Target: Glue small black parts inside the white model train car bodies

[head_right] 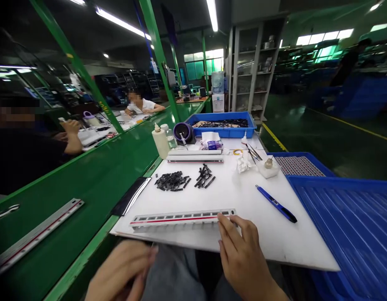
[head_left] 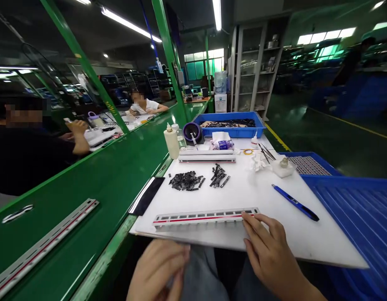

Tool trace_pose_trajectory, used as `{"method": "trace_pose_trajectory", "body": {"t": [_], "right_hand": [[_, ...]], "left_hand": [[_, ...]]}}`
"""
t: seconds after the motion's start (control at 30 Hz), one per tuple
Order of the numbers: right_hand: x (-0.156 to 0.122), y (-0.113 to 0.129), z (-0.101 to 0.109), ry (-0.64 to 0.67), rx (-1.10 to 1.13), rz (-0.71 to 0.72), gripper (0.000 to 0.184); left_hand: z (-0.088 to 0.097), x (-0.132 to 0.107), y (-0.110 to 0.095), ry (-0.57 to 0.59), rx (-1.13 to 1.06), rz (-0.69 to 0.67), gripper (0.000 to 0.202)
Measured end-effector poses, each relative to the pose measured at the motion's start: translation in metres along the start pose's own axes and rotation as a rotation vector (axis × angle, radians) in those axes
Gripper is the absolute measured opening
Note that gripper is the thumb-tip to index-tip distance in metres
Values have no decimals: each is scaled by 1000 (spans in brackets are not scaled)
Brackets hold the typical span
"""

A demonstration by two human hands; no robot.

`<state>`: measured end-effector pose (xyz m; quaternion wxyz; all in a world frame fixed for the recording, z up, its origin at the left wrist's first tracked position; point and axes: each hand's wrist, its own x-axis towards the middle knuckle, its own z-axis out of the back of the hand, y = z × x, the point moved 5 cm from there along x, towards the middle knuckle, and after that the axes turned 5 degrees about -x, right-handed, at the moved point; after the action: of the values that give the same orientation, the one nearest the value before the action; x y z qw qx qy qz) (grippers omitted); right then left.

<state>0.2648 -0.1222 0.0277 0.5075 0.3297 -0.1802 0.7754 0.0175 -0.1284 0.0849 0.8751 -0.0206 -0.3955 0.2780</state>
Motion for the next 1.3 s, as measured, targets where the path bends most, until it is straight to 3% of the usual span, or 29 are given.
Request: {"method": "trace_pose_trajectory", "body": {"t": [0.07,0.1,0.17,0.23,0.33,0.43,0.53,0.6,0.67,0.77,0.87,0.97,1.03,1.17,1.3], "right_hand": [[3,2,-3,14,-17,-29,39],[4,3,-5,31,-24,-45,39],[6,1,-8,73,-31,-87,42],[9,-5,-6,97,-2,-110,40],[23,-22,12,51,111,-100,26],[66,-49,32,-87,192,-109,14],[123,-71,22,-114,221,-37,11],[150,-81,-8,37,369,-76,15],[158,-88,-41,151,466,-161,15],[146,-94,-68,170,502,-289,15],[130,-100,-70,147,589,-495,16],[124,-105,-70,154,929,-758,23],[125,-104,-72,164,1159,-855,29],[127,-100,-71,211,1289,-875,30],[124,-96,-70,252,1301,-886,28]], "left_hand": [[-10,64,24,-24,84,177,22],[-27,97,37,92,116,248,18],[-79,148,66,561,228,345,23],[-123,184,89,725,225,343,19],[-169,201,118,823,278,367,19],[-188,193,134,885,340,399,23],[-189,187,140,910,357,421,23],[-188,188,141,913,349,429,19],[-184,190,140,909,348,432,16],[-171,192,134,863,386,421,14],[-148,195,122,729,434,377,22],[-124,196,103,448,451,186,24],[-115,187,93,304,434,74,20],[-107,164,89,142,313,-34,14],[-98,155,86,97,155,-124,15]]}}
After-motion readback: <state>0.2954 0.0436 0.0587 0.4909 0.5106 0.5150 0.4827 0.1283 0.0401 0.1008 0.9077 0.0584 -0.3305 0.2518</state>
